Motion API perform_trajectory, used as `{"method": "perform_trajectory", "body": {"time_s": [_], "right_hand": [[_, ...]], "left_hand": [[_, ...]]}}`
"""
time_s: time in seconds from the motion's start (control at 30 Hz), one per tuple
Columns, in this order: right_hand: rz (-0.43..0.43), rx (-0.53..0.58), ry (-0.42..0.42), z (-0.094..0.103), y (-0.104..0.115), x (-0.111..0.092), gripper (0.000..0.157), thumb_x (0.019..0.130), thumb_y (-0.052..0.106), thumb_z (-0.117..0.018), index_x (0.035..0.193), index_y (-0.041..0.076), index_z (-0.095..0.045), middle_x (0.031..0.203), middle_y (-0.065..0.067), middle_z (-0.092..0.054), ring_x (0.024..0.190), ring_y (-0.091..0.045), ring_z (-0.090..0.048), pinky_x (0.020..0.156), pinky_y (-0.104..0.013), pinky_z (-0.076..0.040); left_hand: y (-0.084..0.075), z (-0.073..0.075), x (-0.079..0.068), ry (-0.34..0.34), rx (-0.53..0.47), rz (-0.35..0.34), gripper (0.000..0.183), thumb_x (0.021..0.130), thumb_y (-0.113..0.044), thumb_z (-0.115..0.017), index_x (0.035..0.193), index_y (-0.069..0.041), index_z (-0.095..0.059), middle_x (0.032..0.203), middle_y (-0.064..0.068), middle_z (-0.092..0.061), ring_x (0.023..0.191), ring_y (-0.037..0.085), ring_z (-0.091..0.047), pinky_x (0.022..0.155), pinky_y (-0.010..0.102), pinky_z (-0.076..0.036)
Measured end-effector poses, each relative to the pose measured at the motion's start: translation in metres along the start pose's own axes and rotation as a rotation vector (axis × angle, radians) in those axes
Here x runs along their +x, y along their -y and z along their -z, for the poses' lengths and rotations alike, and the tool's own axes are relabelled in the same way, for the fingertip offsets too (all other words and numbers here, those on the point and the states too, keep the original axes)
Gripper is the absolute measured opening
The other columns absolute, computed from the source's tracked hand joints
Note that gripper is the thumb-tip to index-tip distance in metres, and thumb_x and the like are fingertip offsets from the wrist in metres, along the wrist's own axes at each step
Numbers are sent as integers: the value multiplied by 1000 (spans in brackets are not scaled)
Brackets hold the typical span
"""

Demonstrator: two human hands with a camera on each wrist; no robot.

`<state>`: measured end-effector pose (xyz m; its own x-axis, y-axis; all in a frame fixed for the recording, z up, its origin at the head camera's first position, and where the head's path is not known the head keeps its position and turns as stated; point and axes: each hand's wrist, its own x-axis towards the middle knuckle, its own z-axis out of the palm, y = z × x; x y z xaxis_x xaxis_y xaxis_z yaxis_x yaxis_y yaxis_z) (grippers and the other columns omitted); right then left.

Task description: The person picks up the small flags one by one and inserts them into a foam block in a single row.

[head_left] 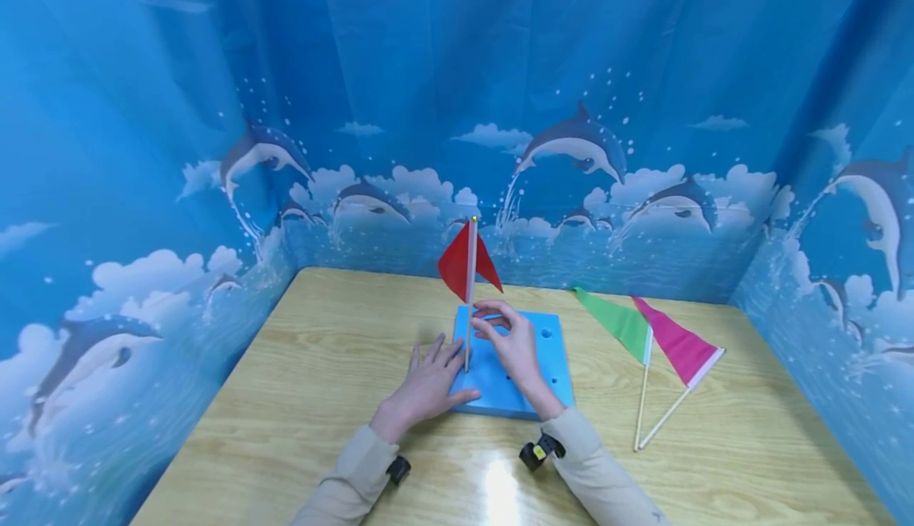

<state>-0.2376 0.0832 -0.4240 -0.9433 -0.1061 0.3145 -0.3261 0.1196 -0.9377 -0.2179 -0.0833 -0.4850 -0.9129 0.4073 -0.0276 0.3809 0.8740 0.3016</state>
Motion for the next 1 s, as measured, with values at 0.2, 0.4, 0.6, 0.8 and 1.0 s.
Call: {"method": "perform_trajectory", "body": {"time_s": [0.2,0.4,0.6,0.8,1.0], "right_hand": [[-10,50,-62,20,-26,4,30,97,11,-70,123,-2,-68,111,-25,-69,90,-33,-73,78,-38,-62],[-102,135,-159,52,-37,3,36,98,14,-69,128,-4,-63,114,-26,-66,93,-29,-72,81,-36,-62],[-151,177,-240,92,-39,-3,38,100,11,-65,132,-8,-58,110,-15,-68,87,-16,-71,83,-34,-61],[-208,175,-308,136,-45,-11,43,102,12,-62,135,-12,-51,99,3,-68,84,-11,-71,79,-30,-61],[-346,80,-304,183,-53,-28,47,104,18,-58,142,-7,-46,99,10,-67,83,-5,-70,81,-29,-61]], "left_hand": [[0,-1,-1,-12,-11,-15,81,95,-59,-61,157,-11,-39,164,11,-32,152,43,-19,116,73,-16],[2,-1,-2,-22,-40,-23,81,94,-58,-63,157,-12,-39,164,11,-31,152,44,-18,116,73,-15],[4,0,-3,-29,-68,-51,81,95,-56,-63,157,-11,-38,165,12,-29,153,44,-16,116,74,-12],[3,2,-5,-35,-75,-68,80,96,-54,-64,157,-9,-38,165,13,-30,152,45,-18,115,75,-13],[1,3,-5,-31,-68,-63,80,96,-55,-63,157,-9,-38,164,14,-30,152,45,-18,115,75,-14]]}}
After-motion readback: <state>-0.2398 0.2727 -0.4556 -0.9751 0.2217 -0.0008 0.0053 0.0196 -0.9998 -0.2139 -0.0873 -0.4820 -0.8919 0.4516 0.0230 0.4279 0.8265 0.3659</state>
